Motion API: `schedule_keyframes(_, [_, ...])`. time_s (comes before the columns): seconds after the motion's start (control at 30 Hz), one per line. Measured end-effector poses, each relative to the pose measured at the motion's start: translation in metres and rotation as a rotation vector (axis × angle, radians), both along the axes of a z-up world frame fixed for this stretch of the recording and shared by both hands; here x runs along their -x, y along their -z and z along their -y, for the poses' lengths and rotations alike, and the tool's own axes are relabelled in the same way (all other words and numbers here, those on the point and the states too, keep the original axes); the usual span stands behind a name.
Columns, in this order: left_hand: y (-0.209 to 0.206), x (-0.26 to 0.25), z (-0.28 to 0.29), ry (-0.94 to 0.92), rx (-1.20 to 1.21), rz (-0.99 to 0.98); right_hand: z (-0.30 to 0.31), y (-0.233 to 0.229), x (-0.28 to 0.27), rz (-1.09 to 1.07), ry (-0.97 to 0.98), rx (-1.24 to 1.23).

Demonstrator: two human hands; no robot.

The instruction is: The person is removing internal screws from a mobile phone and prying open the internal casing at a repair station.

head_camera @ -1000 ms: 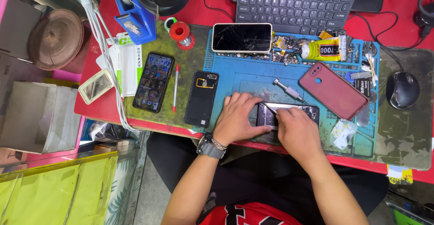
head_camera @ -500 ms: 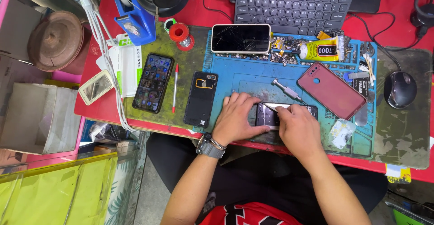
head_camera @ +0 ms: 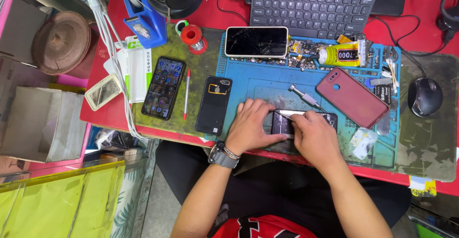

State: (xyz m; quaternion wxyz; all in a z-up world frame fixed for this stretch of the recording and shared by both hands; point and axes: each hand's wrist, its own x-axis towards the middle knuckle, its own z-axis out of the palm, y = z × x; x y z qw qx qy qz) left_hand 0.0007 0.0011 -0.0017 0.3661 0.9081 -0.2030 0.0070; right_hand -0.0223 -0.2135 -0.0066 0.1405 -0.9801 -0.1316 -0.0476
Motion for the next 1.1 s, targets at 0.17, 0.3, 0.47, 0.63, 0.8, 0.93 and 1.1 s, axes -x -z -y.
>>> schedule_keyframes(0.17, [0.002, 0.0, 0.0, 0.002, -0.004, 0.007, 0.0, 0.002, 0.001, -0.024, -0.002, 0.099])
schedule_keyframes(0.3, [0.001, 0.001, 0.0, 0.0, -0.009, 0.0, -0.006, -0.016, 0.004, -0.043, 0.01, -0.041])
schedule_keyframes(0.47, [0.003, 0.0, 0.0, 0.004, -0.016, -0.008, 0.001, 0.0, 0.003, -0.006, 0.048, -0.014])
schedule_keyframes(0.63, [0.002, 0.0, 0.0, 0.006, -0.007, -0.014, 0.002, 0.025, 0.004, 0.097, 0.038, 0.159])
schedule_keyframes(0.8, [0.004, 0.0, 0.0, 0.002, -0.01, -0.004, -0.003, -0.014, 0.005, -0.039, 0.036, -0.021])
schedule_keyframes(0.93, [0.006, 0.0, 0.0, 0.002, -0.013, -0.001, 0.003, -0.001, 0.003, -0.062, 0.019, 0.027])
schedule_keyframes(1.1, [0.007, 0.0, 0.0, -0.003, 0.008, 0.016, -0.002, -0.001, 0.004, -0.029, 0.011, 0.053])
